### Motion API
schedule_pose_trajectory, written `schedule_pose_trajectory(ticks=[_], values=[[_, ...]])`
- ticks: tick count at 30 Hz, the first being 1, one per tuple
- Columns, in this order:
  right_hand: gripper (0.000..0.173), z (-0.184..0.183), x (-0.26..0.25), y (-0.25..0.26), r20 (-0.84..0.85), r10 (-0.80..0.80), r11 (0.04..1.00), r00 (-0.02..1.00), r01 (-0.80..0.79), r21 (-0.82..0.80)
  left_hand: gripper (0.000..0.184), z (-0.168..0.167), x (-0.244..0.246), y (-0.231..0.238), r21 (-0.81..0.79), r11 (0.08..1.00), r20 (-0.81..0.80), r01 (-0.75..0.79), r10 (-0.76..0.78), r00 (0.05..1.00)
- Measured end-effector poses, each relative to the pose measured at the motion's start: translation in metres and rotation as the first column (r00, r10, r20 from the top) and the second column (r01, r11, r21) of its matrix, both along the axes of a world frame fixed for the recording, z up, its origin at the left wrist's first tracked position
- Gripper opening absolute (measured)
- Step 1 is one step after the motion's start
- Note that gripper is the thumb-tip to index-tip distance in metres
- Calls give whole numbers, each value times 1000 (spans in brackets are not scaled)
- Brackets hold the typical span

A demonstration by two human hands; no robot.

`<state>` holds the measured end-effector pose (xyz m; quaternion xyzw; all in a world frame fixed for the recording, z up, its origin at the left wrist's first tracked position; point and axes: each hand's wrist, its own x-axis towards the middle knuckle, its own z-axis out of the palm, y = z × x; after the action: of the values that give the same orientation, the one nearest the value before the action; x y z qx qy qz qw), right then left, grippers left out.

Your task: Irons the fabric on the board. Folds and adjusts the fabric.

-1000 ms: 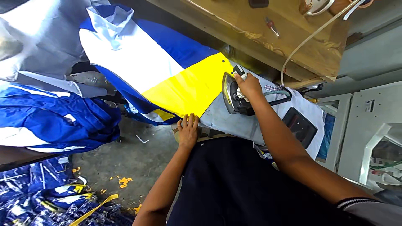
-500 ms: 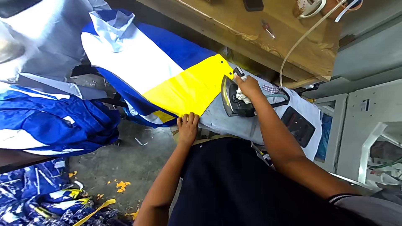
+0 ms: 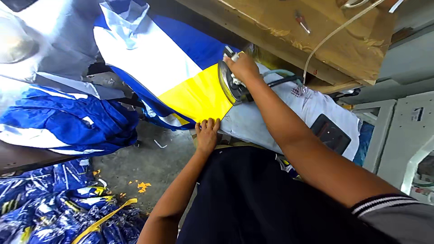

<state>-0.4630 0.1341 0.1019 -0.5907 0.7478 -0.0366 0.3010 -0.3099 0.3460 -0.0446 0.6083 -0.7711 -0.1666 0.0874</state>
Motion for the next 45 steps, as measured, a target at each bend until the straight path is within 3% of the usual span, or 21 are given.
schedule_pose_trajectory(ticks=[4, 7, 9, 13, 18, 26, 34, 40, 45], values=[[61, 0, 15, -24, 21, 21, 999, 1000, -20, -37, 47, 6, -3, -6, 58, 998, 45, -9, 7, 999], [61, 2, 13, 2, 14, 160, 987, 987, -160, 17, 42, 4, -4, -5, -1, 1000, 52, -30, 30, 998], [61, 3, 2, 36, -23, 289, 955, 957, -286, 80, 40, 11, 1, 5, -23, 998, -37, -63, 63, 997], [62, -3, -40, 92, -61, 388, 914, 920, -375, 156, 45, 43, 37, 43, -79, 948, -216, -308, 286, 934], [63, -4, -52, 107, -82, 364, 918, 928, -342, 201, 53, 42, 66, 71, 7, 816, -197, -578, 568, 799], [58, -1, -81, 140, -57, 506, 844, 861, -481, 237, 51, 49, 40, 32, -9, 904, -265, -428, 410, 872], [67, 32, -212, 186, 35, 305, 887, 952, -297, 353, 52, 49, 76, 15, 51, 910, -233, -410, 410, 882], [33, 41, -313, 222, -171, 128, 951, 977, -71, 302, 47, 51, 100, -1, 104, 854, -134, -511, 521, 843], [48, 30, -370, 222, -293, -71, 942, 954, 161, 295, 46, 57, 133, -26, 215, 757, -100, -618, 646, 757]])
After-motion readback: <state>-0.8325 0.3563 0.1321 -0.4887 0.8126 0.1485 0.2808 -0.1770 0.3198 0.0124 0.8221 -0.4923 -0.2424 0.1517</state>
